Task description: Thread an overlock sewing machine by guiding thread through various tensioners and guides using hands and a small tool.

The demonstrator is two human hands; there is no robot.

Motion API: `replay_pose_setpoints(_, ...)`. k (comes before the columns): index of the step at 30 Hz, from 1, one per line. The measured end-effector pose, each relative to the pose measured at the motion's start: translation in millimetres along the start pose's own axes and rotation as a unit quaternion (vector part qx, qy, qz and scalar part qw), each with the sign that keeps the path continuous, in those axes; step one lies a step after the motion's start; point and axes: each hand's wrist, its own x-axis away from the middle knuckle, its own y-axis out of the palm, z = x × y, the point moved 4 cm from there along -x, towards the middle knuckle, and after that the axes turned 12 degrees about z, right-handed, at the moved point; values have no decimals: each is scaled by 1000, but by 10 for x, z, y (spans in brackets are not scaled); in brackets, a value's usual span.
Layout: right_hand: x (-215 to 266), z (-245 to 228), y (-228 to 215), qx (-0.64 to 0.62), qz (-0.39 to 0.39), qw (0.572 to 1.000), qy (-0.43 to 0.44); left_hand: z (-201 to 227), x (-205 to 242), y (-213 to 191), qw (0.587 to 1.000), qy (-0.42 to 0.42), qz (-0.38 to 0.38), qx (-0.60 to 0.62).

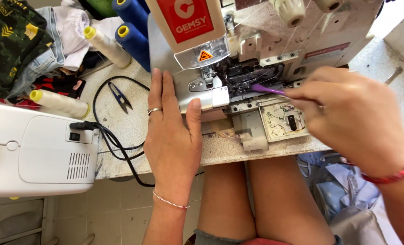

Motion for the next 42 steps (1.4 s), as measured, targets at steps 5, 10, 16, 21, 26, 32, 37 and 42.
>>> replay_pose_setpoints(5,-52,-58,144,-119,-23,993,2,23,-10,6,1000,-4,-4,7)
replay_pose_setpoints(10,226,143,-110,-166,-32,982,88,9,-12,-14,1000,-6,-1,10)
replay_pose_setpoints(16,1176,951,-85,-103,39,916,385,13,-6,7,1000,3,-5,2)
replay_pose_setpoints(21,985,635,-223,-174,64,956,226,3,1,10,1000,-13,-6,-2)
replay_pose_setpoints(26,172,54,-219,-109,74,990,-48,19,5,-9,1000,-7,0,2)
replay_pose_setpoints(32,-198,-65,202,-36,-30,988,-146,-23,-2,-12,1000,-4,6,21)
replay_pose_setpoints(37,-307,-35,200,2,-257,966,35,-22,-7,-10,1000,-3,5,27)
replay_pose_setpoints(42,-374,-254,15,201,-360,911,25,-49,7,-21,999,34,18,7)
